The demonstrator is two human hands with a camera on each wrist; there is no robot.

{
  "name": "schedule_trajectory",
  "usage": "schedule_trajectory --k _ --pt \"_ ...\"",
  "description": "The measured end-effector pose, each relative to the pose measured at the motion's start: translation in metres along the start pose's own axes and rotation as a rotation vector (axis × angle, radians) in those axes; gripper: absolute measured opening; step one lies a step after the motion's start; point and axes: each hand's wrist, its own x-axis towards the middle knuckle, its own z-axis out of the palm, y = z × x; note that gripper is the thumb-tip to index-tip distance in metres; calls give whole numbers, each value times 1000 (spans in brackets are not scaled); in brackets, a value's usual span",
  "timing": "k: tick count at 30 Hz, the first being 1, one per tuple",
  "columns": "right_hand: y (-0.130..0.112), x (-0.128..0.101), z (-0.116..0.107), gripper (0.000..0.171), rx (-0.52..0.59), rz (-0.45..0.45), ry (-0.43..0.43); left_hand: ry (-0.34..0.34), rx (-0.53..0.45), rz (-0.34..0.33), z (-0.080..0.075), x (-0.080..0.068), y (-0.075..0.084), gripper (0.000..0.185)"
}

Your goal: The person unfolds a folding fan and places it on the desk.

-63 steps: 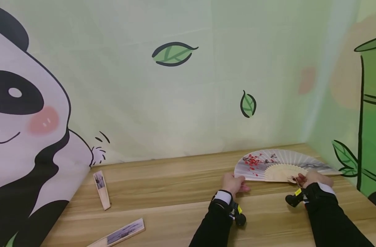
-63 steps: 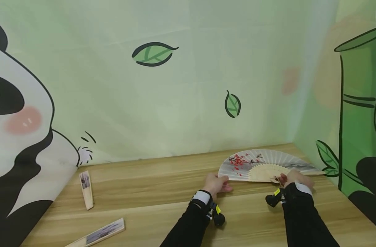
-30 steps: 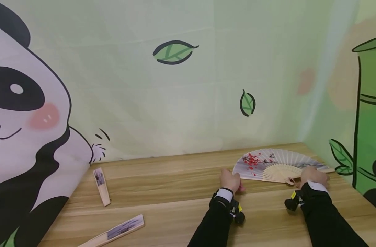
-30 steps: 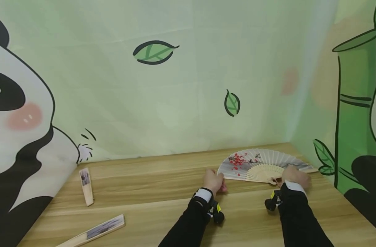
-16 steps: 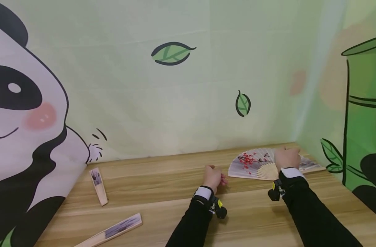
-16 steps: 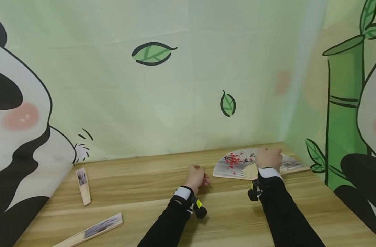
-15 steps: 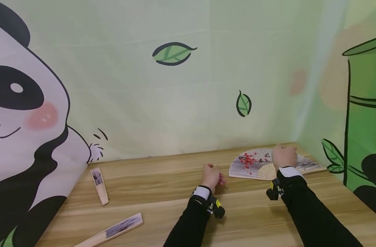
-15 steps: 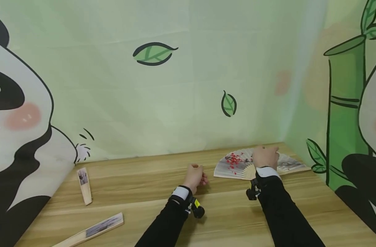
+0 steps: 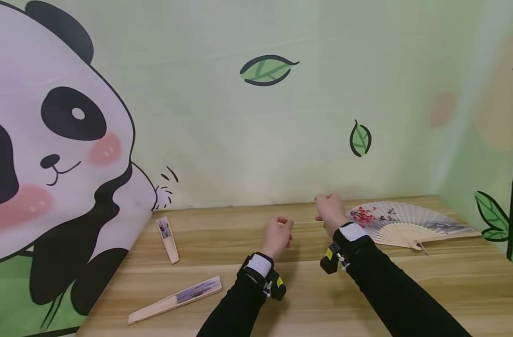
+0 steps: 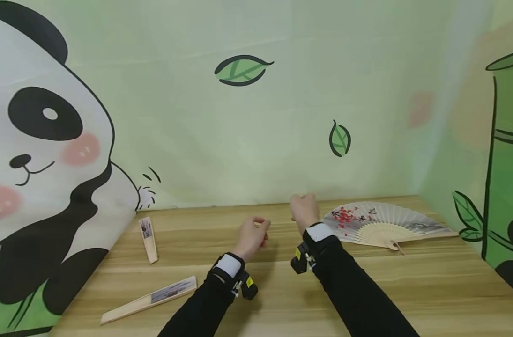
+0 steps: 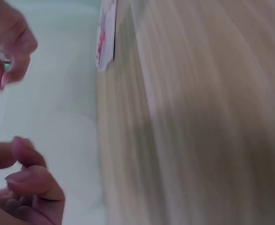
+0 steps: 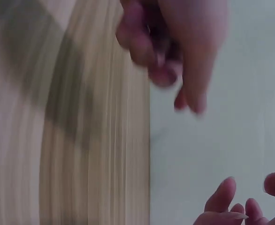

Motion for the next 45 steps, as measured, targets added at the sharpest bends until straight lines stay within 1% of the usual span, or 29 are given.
schedule_trajectory --k 2,3,5,8,12,14,17,20,21,23,25,27,28,30,34,37,40,42,45 --pt "-4 -10 20 38 35 32 -78 -31 75 37 -13 -5 1 21" --pt "-6 -15 30 37 32 42 -106 -46 114 47 -20 -7 1 21" --pt "-10 -25 49 34 14 43 -152 -64 224 72 -36 -13 0 22" --pt "-14 -38 74 30 -9 28 -213 -95 401 116 -63 -23 -4 25" --pt "-15 -56 101 27 -72 -14 -317 -123 599 185 -100 -43 -17 30" --pt "-13 -66 112 26 -92 -32 -376 -118 682 227 -118 -55 -26 33" --pt "-9 -80 128 22 -110 -78 -463 -72 821 284 -142 -74 -38 40" --pt "-5 -92 145 19 -151 -144 -557 -47 919 316 -162 -87 -44 52" --pt "-4 -96 150 17 -171 -168 -587 -51 940 317 -168 -91 -46 57" --pt "-2 -104 160 16 -203 -209 -644 -81 962 310 -177 -97 -47 69" --pt "-1 -112 170 20 -262 -255 -689 -120 980 288 -186 -103 -48 80" --pt "1 -119 178 28 -324 -303 -721 -159 1004 267 -196 -107 -50 85" --pt "2 -122 181 33 -355 -308 -736 -175 1016 255 -200 -110 -50 85" --pt "3 -126 188 42 -412 -306 -761 -189 1037 235 -208 -114 -52 81" --pt "8 -129 197 54 -468 -263 -788 -208 1047 175 -221 -119 -55 67" --pt "12 -130 202 54 -489 -269 -777 -224 1066 107 -229 -122 -56 62" --pt "16 -130 205 51 -511 -289 -767 -248 1106 52 -235 -124 -55 57" --pt "18 -130 206 49 -516 -302 -765 -257 1127 44 -239 -125 -55 46" --pt "22 -130 207 42 -507 -314 -771 -244 1174 60 -243 -130 -55 30"
